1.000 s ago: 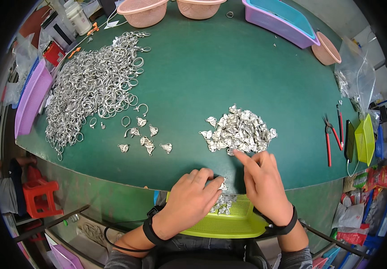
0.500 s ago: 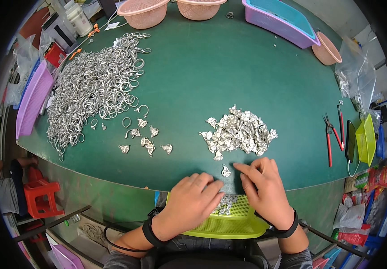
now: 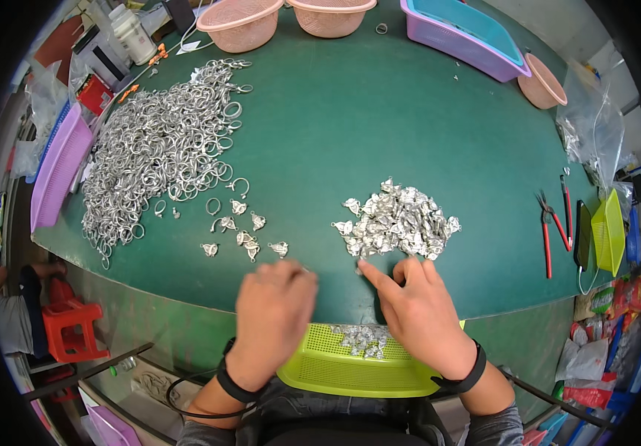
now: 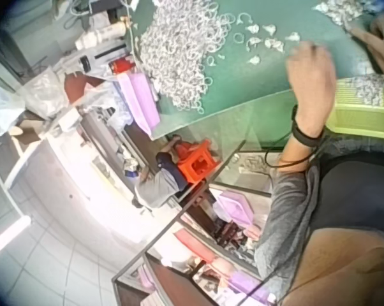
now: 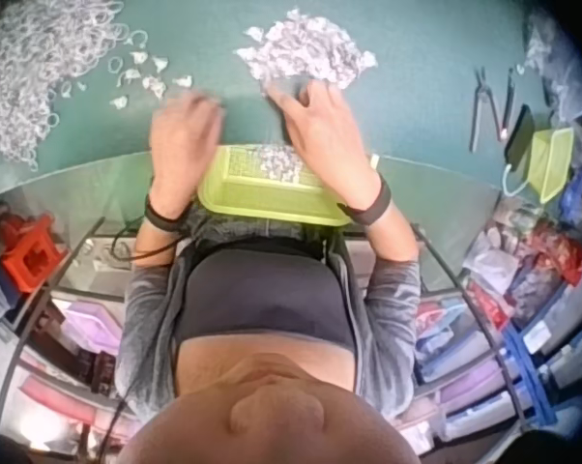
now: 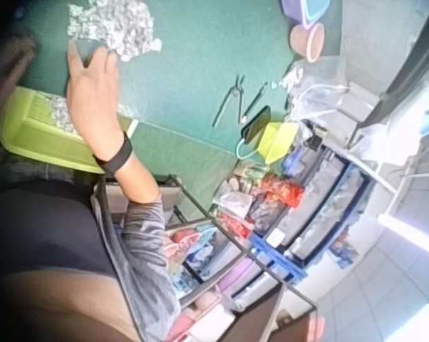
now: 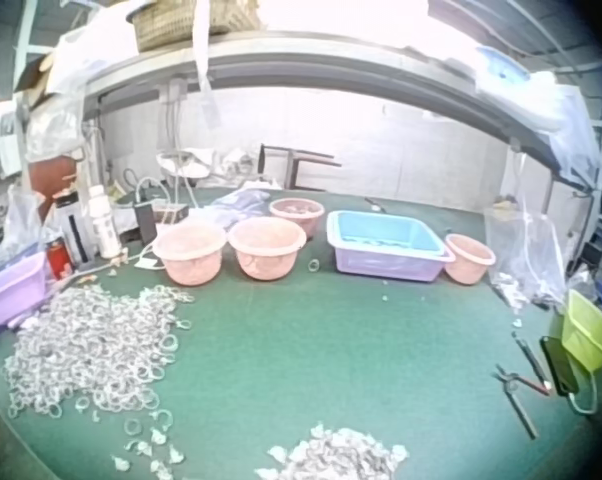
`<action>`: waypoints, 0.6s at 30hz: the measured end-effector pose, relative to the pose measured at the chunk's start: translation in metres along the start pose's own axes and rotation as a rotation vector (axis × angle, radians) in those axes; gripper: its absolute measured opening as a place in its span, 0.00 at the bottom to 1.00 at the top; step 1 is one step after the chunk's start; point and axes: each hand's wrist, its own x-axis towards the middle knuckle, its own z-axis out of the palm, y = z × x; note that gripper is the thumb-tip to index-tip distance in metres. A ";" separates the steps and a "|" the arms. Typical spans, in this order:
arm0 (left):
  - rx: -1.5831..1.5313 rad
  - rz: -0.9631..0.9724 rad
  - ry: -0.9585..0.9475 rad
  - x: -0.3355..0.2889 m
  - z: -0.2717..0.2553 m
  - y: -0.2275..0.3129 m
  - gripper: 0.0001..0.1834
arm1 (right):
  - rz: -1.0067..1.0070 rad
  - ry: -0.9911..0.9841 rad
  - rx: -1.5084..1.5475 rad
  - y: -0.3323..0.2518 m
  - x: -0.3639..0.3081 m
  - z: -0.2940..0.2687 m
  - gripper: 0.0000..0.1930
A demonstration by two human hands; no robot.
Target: Trimming excess material from small metal parts using pliers.
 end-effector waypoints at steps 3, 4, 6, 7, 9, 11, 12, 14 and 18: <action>0.180 -0.162 0.180 -0.001 -0.007 -0.016 0.12 | -0.041 -0.073 0.060 0.000 -0.004 -0.008 0.23; 0.195 -0.194 0.203 -0.001 -0.008 -0.017 0.13 | -0.004 -0.018 0.085 0.000 -0.003 -0.008 0.23; 0.208 -0.226 0.224 -0.001 -0.009 -0.013 0.14 | 0.035 0.037 0.109 0.000 0.004 -0.008 0.23; 0.127 -0.162 0.179 0.000 -0.008 -0.005 0.16 | 0.035 0.055 0.063 0.000 0.010 -0.005 0.23; -0.017 -0.063 0.077 0.000 -0.001 0.011 0.18 | 0.028 0.038 -0.011 -0.001 0.016 -0.001 0.22; -0.073 -0.041 0.027 0.000 0.012 0.024 0.18 | 0.003 0.029 -0.035 -0.001 0.012 -0.001 0.23; -0.132 -0.018 -0.026 0.000 0.017 0.029 0.18 | -0.018 0.018 -0.059 0.000 0.008 -0.002 0.23; -0.118 -0.006 -0.023 0.002 0.022 0.033 0.17 | -0.003 -0.002 -0.056 0.002 -0.001 -0.011 0.21; -0.138 0.076 -0.036 0.002 0.032 0.027 0.15 | 0.173 -0.043 0.258 0.001 -0.012 -0.012 0.17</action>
